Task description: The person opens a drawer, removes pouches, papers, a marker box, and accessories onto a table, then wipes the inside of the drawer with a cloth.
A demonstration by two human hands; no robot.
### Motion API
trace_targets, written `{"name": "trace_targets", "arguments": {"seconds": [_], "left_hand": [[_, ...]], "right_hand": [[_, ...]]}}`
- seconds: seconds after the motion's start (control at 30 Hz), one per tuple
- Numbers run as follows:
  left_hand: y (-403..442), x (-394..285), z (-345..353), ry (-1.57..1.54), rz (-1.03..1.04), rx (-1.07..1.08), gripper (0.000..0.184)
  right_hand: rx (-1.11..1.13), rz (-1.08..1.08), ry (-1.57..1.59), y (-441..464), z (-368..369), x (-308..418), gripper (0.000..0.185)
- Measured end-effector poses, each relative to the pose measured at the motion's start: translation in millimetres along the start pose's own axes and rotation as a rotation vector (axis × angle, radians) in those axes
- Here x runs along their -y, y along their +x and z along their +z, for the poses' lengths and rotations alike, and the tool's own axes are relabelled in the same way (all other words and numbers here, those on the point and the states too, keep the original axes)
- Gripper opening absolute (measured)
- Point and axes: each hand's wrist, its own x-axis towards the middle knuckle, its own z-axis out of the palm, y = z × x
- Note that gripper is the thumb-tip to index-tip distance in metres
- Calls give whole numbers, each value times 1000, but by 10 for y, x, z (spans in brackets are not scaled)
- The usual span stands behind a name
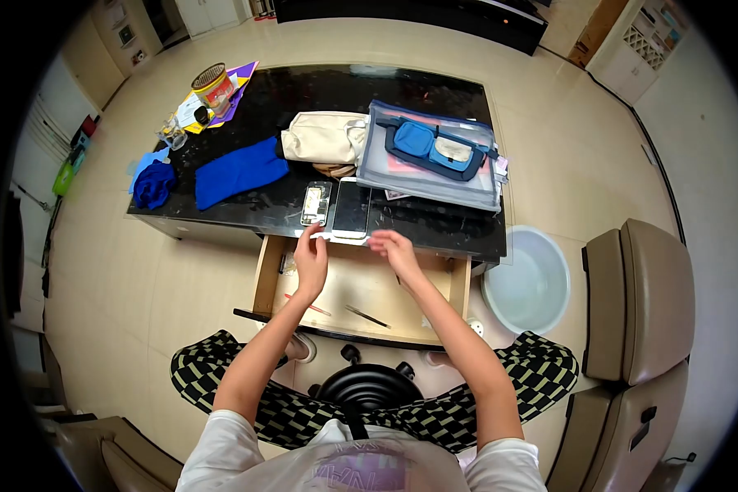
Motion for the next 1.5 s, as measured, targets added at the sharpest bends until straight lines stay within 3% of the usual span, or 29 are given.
{"name": "trace_targets", "arguments": {"seconds": [0.07, 0.13, 0.17, 0.23, 0.43, 0.53, 0.57, 0.63, 0.7, 1.0, 1.07, 1.2, 1.27, 1.5], "left_hand": [[-211, 73, -101, 68, 29, 32, 24], [-394, 112, -138, 25, -67, 308, 21], [-454, 161, -104, 22, -70, 314, 21], [-545, 392, 49, 23, -152, 530, 21], [-763, 1037, 832, -21, -318, 630, 23], [-799, 1121, 1154, -364, -794, 535, 30], [-779, 1055, 1201, -365, -794, 539, 30], [-739, 995, 1290, -476, -1043, 437, 31], [-742, 1077, 1389, -479, -1043, 409, 31], [-705, 1261, 1642, -408, -1056, 315, 29], [-702, 1294, 1668, -408, -1053, 323, 31], [-720, 1317, 1696, -442, -1081, 307, 31], [-694, 1232, 1680, -405, -1075, 386, 22], [-746, 1209, 1674, -372, -1049, 347, 16]], "right_hand": [[64, 40, -8, -221, -158, -135, 27], [103, 174, -119, -331, -332, -428, 25], [97, 178, -118, -362, -407, -579, 25], [58, 367, -121, -378, -529, -822, 24], [-191, 304, -95, -72, -670, -1269, 23], [-284, 226, -172, 182, -766, -1559, 22], [-328, 186, -240, 262, -787, -1646, 22], [-398, 128, -288, 440, -861, -1984, 22], [-524, 92, -551, 505, -839, -2059, 25], [-556, 117, -389, 601, -786, -2106, 24], [-420, 234, -323, 710, -864, -2323, 31], [-419, 225, -214, 737, -793, -2413, 32], [-340, 292, -135, 819, -808, -2605, 32], [-380, 221, -92, 604, -626, -2153, 30]]}}
